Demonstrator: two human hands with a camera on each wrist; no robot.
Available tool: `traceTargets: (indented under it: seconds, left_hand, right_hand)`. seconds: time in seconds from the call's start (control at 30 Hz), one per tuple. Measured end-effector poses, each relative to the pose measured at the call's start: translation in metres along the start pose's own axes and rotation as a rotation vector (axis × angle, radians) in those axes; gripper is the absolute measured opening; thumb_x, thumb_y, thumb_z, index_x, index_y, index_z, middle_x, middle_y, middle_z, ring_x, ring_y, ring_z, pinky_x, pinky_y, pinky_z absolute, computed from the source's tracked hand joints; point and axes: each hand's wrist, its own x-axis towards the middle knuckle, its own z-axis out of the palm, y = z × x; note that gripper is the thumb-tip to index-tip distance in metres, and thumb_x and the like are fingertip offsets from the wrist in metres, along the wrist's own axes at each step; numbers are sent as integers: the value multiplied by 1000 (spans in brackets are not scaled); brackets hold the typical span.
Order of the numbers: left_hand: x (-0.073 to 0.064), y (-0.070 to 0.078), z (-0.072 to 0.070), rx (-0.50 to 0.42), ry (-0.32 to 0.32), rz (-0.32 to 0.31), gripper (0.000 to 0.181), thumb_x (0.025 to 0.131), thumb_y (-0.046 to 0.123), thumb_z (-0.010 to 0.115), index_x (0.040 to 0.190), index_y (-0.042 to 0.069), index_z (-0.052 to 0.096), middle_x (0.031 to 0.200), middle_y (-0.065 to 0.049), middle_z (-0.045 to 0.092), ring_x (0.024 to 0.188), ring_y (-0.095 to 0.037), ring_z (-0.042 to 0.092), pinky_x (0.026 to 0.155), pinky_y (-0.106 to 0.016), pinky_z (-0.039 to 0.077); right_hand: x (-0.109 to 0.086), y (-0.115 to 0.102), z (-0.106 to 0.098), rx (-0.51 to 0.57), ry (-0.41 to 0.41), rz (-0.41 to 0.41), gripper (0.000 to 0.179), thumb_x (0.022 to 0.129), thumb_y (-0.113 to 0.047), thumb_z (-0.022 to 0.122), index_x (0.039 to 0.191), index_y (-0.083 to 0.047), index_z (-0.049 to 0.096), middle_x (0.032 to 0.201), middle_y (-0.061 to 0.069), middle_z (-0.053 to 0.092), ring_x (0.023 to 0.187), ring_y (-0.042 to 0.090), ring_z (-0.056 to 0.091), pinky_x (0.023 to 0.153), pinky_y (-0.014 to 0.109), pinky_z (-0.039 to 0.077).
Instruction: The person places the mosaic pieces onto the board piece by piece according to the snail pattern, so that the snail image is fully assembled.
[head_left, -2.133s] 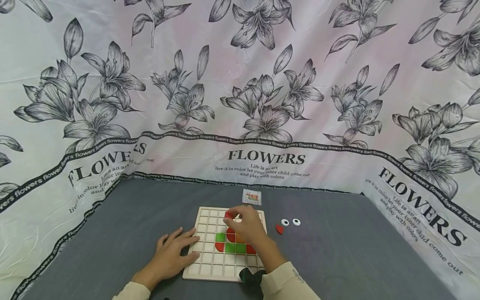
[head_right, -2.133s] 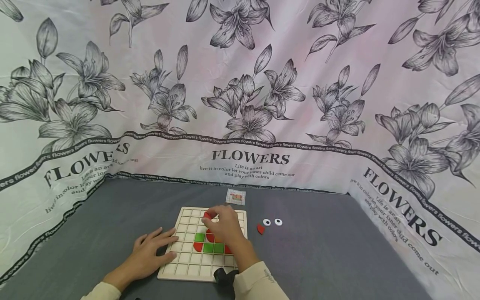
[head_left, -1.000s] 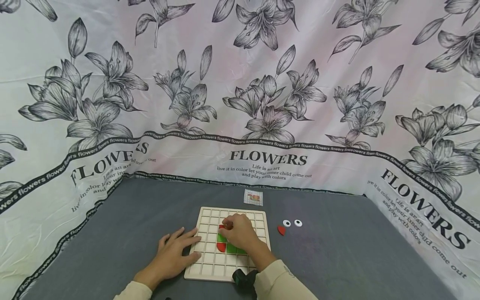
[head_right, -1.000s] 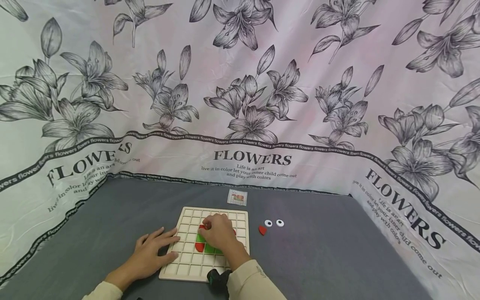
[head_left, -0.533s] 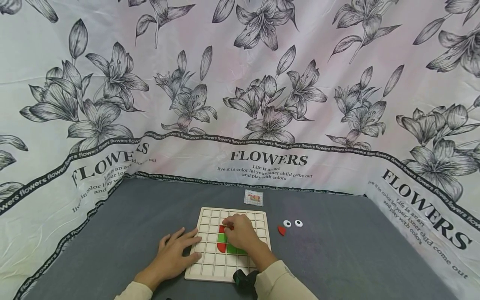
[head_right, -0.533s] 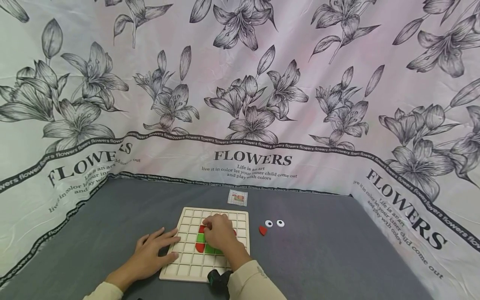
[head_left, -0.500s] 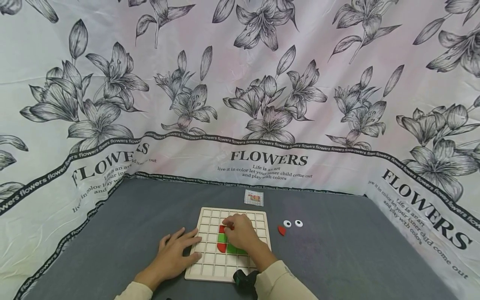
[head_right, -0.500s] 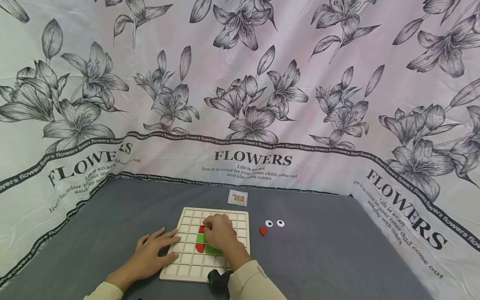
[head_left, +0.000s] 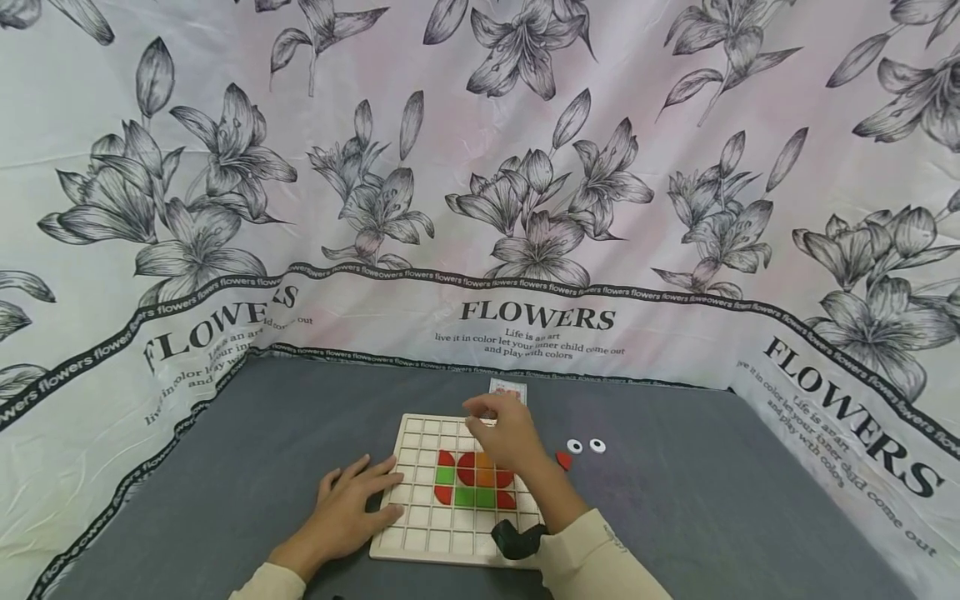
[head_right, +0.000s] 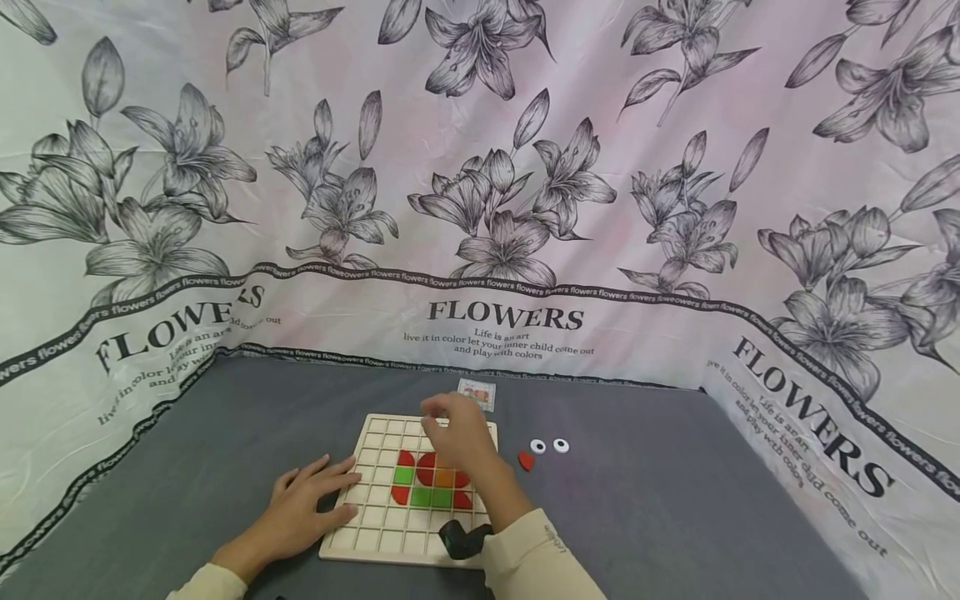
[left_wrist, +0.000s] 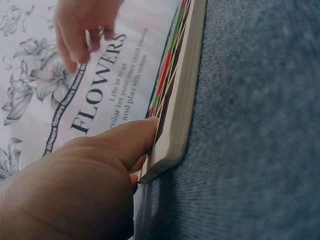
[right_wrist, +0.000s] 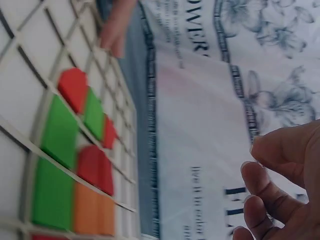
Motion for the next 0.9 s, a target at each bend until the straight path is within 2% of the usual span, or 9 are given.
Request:
traceTargets:
  seconds: [0.23, 0.47, 0.7, 0.9]
  left_hand:
    - [0, -1, -1, 1, 0, -4, 47, 87, 41, 71, 128, 20, 65, 145, 0, 46, 137, -38, 28, 101, -64, 7]
    - [0, 0, -1, 9, 0, -5, 47, 87, 41, 71, 129, 20, 65, 145, 0, 46, 138, -37, 28, 101, -64, 7]
    - [0, 0, -1, 0, 0, -5, 47, 87, 41, 71, 128, 20, 65, 145, 0, 46, 138, -37, 28, 101, -63, 7]
    - [0, 0, -1, -4, 4, -3, 47, 87, 41, 71, 128, 19, 65, 145, -1, 46, 138, -37, 28, 101, -64, 7]
  right_hand:
    - [-3, 1, -30, -25, 102, -41, 21, 86, -1, 71, 106, -8, 73, 93, -1, 64, 86, 23, 56, 78, 43, 48]
    - [-14, 10, -60, -22, 177, -42, 23, 84, 1, 71, 106, -4, 72, 93, 6, 64, 85, 28, 53, 71, 44, 43]
    - [-30, 36, -77, 25, 222, -64, 22, 85, 0, 71, 107, -4, 72, 95, 12, 65, 82, 28, 48, 67, 44, 39]
    - [-44, 60, -82, -8, 219, -50, 23, 85, 3, 70, 108, -2, 71, 95, 14, 64, 80, 29, 50, 64, 40, 40]
